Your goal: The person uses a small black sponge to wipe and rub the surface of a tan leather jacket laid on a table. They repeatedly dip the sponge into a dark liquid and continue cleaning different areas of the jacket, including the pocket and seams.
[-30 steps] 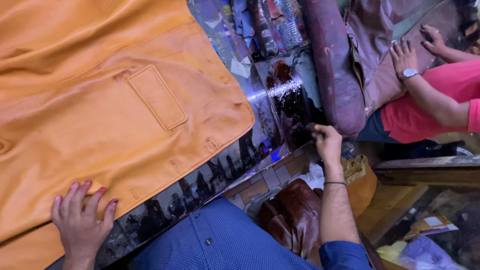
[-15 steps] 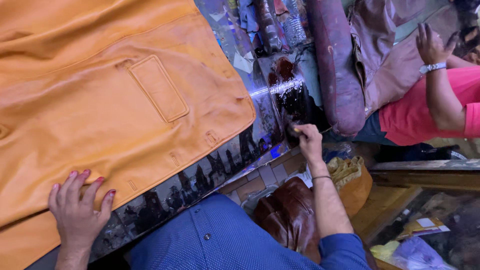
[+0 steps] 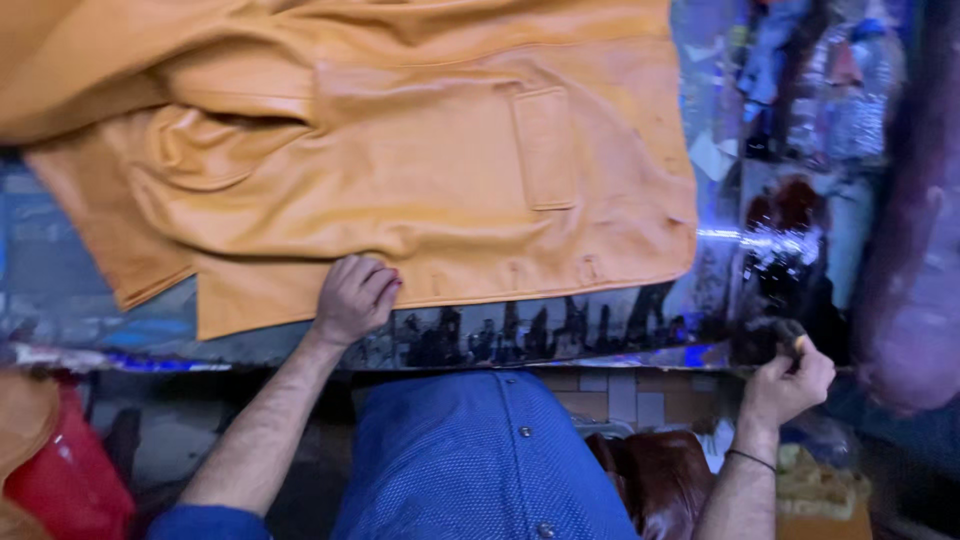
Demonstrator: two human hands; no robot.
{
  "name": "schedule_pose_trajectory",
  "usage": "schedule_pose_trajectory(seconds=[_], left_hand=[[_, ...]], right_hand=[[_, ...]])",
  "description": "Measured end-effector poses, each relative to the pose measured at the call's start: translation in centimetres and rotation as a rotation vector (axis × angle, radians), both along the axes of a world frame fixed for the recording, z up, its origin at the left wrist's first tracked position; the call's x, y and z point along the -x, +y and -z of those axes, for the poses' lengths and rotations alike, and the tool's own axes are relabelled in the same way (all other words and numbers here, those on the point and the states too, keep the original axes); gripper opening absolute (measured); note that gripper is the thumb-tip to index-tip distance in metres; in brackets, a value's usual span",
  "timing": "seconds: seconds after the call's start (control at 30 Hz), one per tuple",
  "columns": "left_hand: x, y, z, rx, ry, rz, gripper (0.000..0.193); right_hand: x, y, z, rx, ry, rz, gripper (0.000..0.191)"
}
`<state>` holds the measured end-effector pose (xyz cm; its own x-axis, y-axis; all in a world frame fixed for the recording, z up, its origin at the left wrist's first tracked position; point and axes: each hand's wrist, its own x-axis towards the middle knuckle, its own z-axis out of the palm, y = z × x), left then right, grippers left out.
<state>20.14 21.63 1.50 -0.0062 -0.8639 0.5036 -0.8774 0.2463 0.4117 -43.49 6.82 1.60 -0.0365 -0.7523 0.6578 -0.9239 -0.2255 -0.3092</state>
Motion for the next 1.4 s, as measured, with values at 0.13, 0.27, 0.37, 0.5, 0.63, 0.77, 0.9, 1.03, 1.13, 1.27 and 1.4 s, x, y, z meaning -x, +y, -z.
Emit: schedule_pose_trajectory(seconds=[0.13, 0.27, 0.37, 0.5, 0.63, 0.77, 0.9, 1.03, 1.13, 1.27, 1.4], left_hand=[[-1.6, 2.6, -1.1, -0.104, -0.016, 0.013, 0.044], [-6.2, 8.2, -1.8, -0.204, -0.2, -0.245, 0.073], [-11.5, 11.5, -1.4, -0.263, -0.25, -0.4, 0.074], [-15.1, 12.3, 0.2, -0.226, -0.276, -0.284, 0.061], [-14.7, 11.3, -0.6, -0.102, -0.441, -0.292, 0.029], [-15.6, 12.1, -5.9, -0.245, -0.385, -0.213, 0.019], [-16.3, 15.6, -11.1, -0.443, -0.302, -0.134, 0.012], [-15.2, 15.5, -11.7, -0.743, -0.444, -0.047, 0.016], [-15.2, 12.7, -11.0, -0.898, -0.337, 0.03, 0.029], [-15.7, 5.8, -10.2, -0.412, -0.024, 0.014, 0.019], [-16.8, -4.3, -7.8, -0.079, 0.288, -0.246, 0.013]], right_hand=[[0.4, -0.5, 1.7, -0.101, 0.149, 0.001, 0.025], [-1.9, -1.8, 1.0, -0.219, -0.09, 0.044, 0.019], [-7.8, -3.9, -0.1, -0.09, -0.902, -0.297, 0.027], [-20.5, -6.8, 0.1, -0.287, -1.528, -0.783, 0.014], [-34.4, -9.1, 0.5, -0.603, -1.644, -0.98, 0.028], [-44.5, -12.2, 0.0, -0.547, -1.604, -1.02, 0.025], [-48.0, -12.5, -0.2, -0.421, -1.575, -0.975, 0.022], [-49.0, -10.7, 0.6, -0.413, -1.534, -1.037, 0.021], [-49.5, -9.6, 0.8, -0.389, -1.449, -1.082, 0.02], [-50.1, -8.7, 0.6, -0.36, -1.477, -1.034, 0.022], [-50.5, -7.8, 0.0, -0.334, -1.49, -0.996, 0.022]])
